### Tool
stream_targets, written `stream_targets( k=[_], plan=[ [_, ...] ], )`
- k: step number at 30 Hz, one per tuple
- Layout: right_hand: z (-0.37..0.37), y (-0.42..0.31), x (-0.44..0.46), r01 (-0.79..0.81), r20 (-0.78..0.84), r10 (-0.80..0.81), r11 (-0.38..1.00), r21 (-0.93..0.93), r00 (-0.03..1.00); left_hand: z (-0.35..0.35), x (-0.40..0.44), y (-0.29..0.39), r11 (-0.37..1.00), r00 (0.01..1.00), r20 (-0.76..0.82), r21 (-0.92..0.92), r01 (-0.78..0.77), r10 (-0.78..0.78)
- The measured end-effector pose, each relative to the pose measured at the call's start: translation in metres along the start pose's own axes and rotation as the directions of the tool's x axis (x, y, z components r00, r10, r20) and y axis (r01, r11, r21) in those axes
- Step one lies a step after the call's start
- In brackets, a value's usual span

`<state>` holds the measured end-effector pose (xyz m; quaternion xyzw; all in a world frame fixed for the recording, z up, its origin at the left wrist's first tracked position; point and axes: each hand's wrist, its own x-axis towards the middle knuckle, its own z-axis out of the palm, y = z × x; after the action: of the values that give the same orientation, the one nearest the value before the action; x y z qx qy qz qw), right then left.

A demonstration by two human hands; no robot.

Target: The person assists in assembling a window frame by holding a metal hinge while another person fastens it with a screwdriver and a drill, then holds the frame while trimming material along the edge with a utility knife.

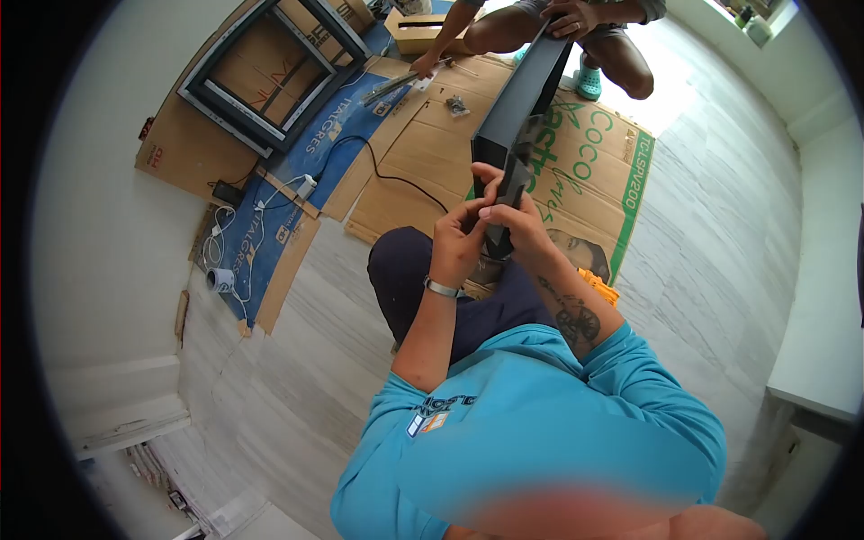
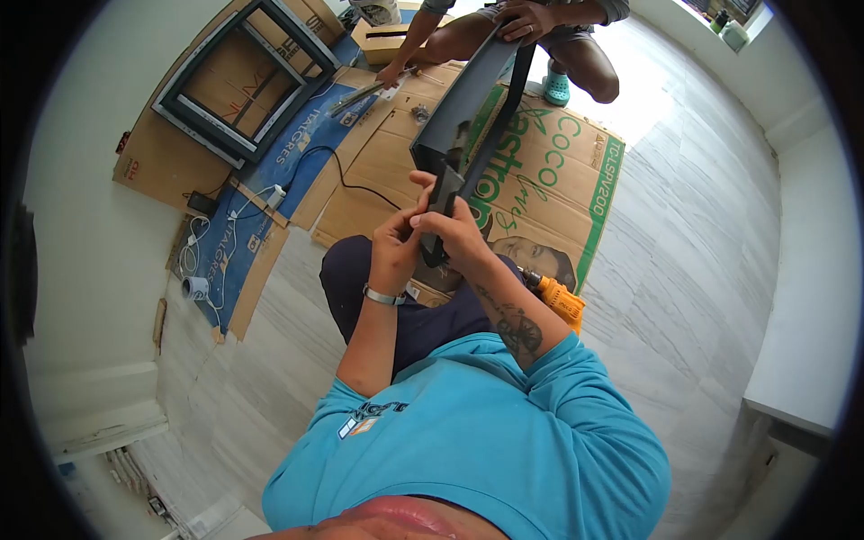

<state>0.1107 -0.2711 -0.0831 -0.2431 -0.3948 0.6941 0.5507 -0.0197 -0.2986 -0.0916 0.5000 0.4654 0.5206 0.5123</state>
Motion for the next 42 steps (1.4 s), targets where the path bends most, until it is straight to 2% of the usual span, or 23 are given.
stream_targets(
  k=[1, 2, 3, 4, 5, 6, 8, 9, 11, 12, 13, 15, 16, 17, 18, 19, 21, 23, 25, 32, 37, 40, 42],
  plan=[
    [-0.006, -0.003, -0.002, 0.092, -0.011, -0.093, 0.994, -0.065, 0.996, 0.004, 0.002, -0.003, 0.995, 1.0, -0.001, -0.104, 0.01, -0.011],
    [-0.012, -0.007, -0.001, 0.187, -0.015, -0.19, 0.974, -0.131, 0.982, 0.009, 0.005, -0.006, 0.995, 1.0, -0.004, -0.103, 0.008, -0.008],
    [-0.018, -0.014, -0.001, 0.188, -0.01, -0.191, 0.973, -0.132, 0.982, 0.015, 0.008, -0.006, 0.999, 0.997, -0.072, -0.05, -0.007, 0.004],
    [-0.025, -0.021, -0.002, 0.23, -0.125, -0.236, 0.972, -0.056, 0.964, 0.021, 0.01, -0.005, 1.0, 0.99, -0.14, 0.003, -0.014, 0.015],
    [-0.031, -0.027, -0.004, 0.277, -0.242, -0.266, 0.961, 0.013, 0.933, 0.025, 0.014, -0.005, 1.0, 0.989, -0.144, -0.001, -0.011, 0.011],
    [-0.04, -0.034, -0.004, 0.27, -0.239, -0.261, 0.963, 0.009, 0.935, 0.03, 0.02, -0.003, 1.0, 0.981, -0.192, 0.001, -0.025, 0.024],
    [-0.055, -0.045, -0.002, 0.026, -0.237, -0.068, 0.984, -0.177, 0.969, 0.041, 0.031, 0.004, 0.994, 0.963, -0.251, 0.067, -0.082, 0.096],
    [-0.058, -0.043, 0.001, 0.025, -0.237, -0.069, 0.983, -0.184, 0.969, 0.045, 0.036, 0.004, 0.995, 0.963, -0.252, 0.06, -0.084, 0.096],
    [-0.06, -0.033, 0.009, -0.039, -0.176, -0.02, 0.944, -0.327, 0.984, 0.049, 0.046, 0.005, 0.977, 0.97, -0.183, 0.173, -0.126, 0.158],
    [-0.057, -0.035, 0.013, -0.062, -0.198, 0.002, 0.953, -0.297, 0.98, 0.054, 0.049, 0.011, 0.944, 0.937, -0.228, 0.26, -0.204, 0.265],
    [-0.057, -0.034, 0.018, -0.062, -0.191, 0.004, 0.952, -0.301, 0.982, 0.054, 0.052, 0.018, 0.944, 0.934, -0.236, 0.257, -0.206, 0.268],
    [-0.057, -0.032, 0.033, -0.025, -0.224, -0.012, 0.986, -0.164, 0.974, 0.047, 0.058, 0.028, 0.903, 0.944, -0.184, 0.386, -0.186, 0.274],
    [-0.056, -0.032, 0.043, -0.027, -0.216, -0.009, 0.986, -0.163, 0.976, 0.044, 0.061, 0.03, 0.903, 0.942, -0.192, 0.389, -0.185, 0.276],
    [-0.054, -0.032, 0.053, -0.008, -0.262, -0.045, 0.98, -0.198, 0.964, 0.041, 0.066, 0.032, 0.683, 0.846, -0.123, 0.655, -0.324, 0.519],
    [-0.053, -0.033, 0.062, 0.007, -0.31, -0.081, 0.973, -0.231, 0.947, 0.038, 0.07, 0.032, 0.369, 0.715, 0.024, 0.844, -0.388, 0.698],
    [-0.054, -0.035, 0.069, 0.003, -0.309, -0.075, 0.974, -0.226, 0.948, 0.038, 0.074, 0.032, 0.367, 0.718, 0.023, 0.847, -0.383, 0.695],
    [-0.058, -0.042, 0.08, -0.042, -0.331, -0.073, 0.945, -0.326, 0.941, 0.04, 0.081, 0.027, 0.484, 0.766, -0.079, 0.815, -0.319, 0.638],
    [-0.058, -0.046, 0.087, -0.066, -0.325, -0.031, 0.957, -0.283, 0.945, 0.04, 0.089, 0.016, 0.482, 0.779, -0.069, 0.819, -0.312, 0.623],
    [-0.06, -0.046, 0.093, -0.07, -0.291, -0.023, 0.95, -0.305, 0.956, 0.042, 0.095, 0.009, 0.583, 0.764, -0.111, 0.717, -0.381, 0.636],
    [-0.05, -0.047, 0.106, -0.113, -0.318, -0.004, 0.93, -0.35, 0.948, 0.031, 0.111, -0.004, 0.57, 0.68, -0.181, 0.715, -0.405, 0.71],
    [-0.044, -0.047, 0.112, -0.136, -0.338, -0.004, 0.911, -0.389, 0.941, 0.032, 0.119, -0.016, 0.572, 0.58, -0.286, 0.717, -0.398, 0.763],
    [-0.046, -0.047, 0.115, -0.146, -0.314, 0.011, 0.9, -0.41, 0.949, 0.034, 0.118, -0.011, 0.607, 0.632, -0.29, 0.705, -0.366, 0.718],
    [-0.043, -0.048, 0.117, -0.15, -0.301, 0.013, 0.888, -0.436, 0.953, 0.03, 0.121, -0.016, 0.609, 0.632, -0.29, 0.701, -0.37, 0.718]
  ],
)
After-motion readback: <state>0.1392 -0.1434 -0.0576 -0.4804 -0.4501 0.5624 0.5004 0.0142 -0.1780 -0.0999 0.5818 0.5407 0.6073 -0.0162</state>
